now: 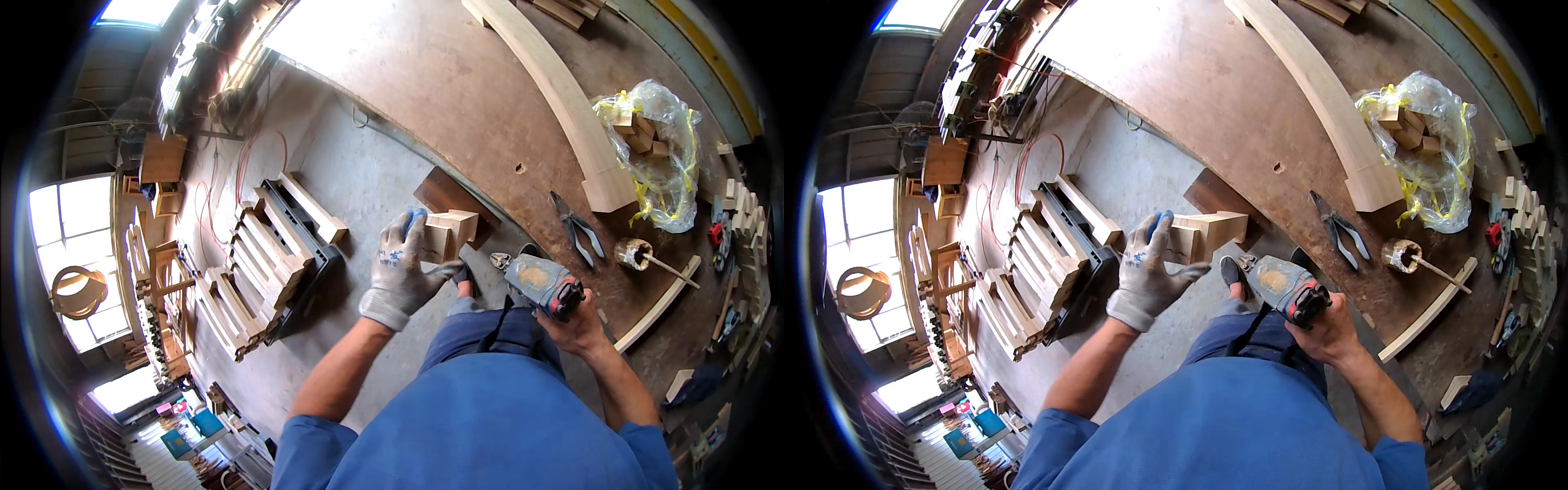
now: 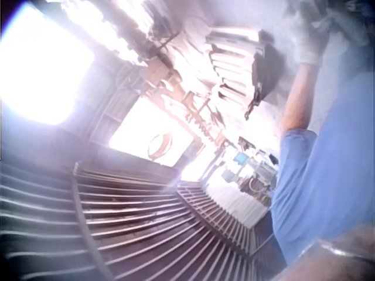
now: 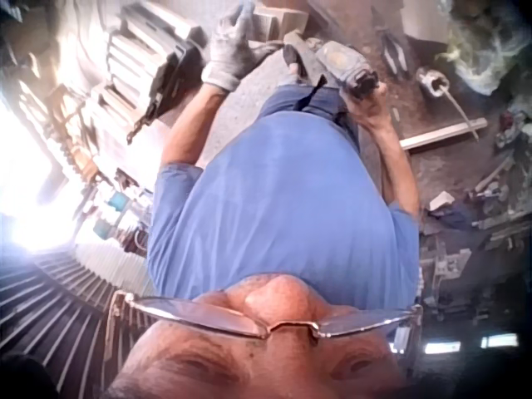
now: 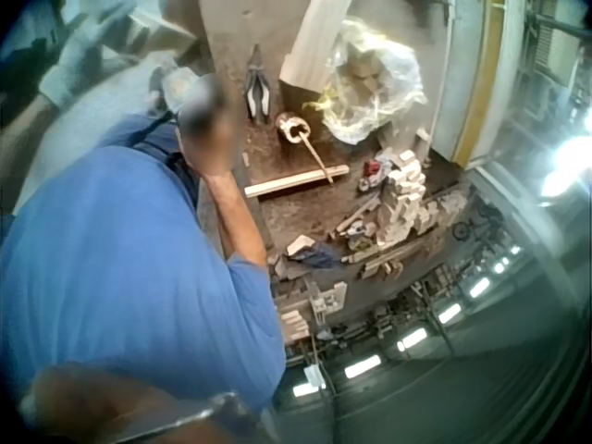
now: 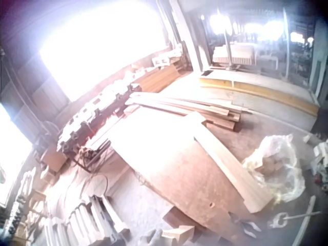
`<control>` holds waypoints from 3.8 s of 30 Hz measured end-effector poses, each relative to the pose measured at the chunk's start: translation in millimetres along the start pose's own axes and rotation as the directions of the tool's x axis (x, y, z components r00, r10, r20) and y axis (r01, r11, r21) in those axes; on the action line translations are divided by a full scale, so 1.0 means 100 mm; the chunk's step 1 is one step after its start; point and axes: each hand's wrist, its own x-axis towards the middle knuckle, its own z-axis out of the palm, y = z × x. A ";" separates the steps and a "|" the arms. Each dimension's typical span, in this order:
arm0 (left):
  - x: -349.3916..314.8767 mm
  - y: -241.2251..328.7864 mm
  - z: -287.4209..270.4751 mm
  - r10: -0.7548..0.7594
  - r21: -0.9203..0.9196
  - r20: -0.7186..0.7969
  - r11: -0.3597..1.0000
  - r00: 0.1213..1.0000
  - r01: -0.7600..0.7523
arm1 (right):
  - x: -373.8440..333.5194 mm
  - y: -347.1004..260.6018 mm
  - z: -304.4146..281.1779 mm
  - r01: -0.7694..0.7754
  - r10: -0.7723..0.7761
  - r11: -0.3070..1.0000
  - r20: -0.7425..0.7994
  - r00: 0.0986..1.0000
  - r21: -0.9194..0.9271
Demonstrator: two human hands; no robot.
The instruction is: The person applies glue to small wooden blocks, joins them with a nail gun, and repeats the process to assemble multiple small wooden units on a workbench.
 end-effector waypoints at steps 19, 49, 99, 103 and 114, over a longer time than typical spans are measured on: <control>-0.10 0.09 0.25 -0.204 -0.171 0.040 0.963 0.978 0.208 | -0.35 0.26 0.20 0.040 -0.056 0.989 -0.112 0.992 -0.145; 0.13 -0.54 -0.13 -0.078 -0.211 0.251 0.968 0.965 0.133 | -0.04 -0.12 0.08 -0.129 0.130 0.984 0.002 0.992 0.126; 0.08 -0.70 0.33 -0.421 -0.656 0.143 0.637 0.895 0.405 | 0.91 -0.51 0.47 0.043 -0.044 0.988 0.004 0.999 0.146; 0.07 -0.69 0.33 -0.416 -0.655 0.138 0.642 0.899 0.398 | 0.88 -0.53 0.43 0.079 -0.079 0.987 -0.005 0.997 0.141; 0.08 -0.67 0.32 -0.423 -0.668 0.161 0.618 0.892 0.414 | 0.76 -0.55 0.43 0.159 -0.167 0.979 0.052 0.985 0.129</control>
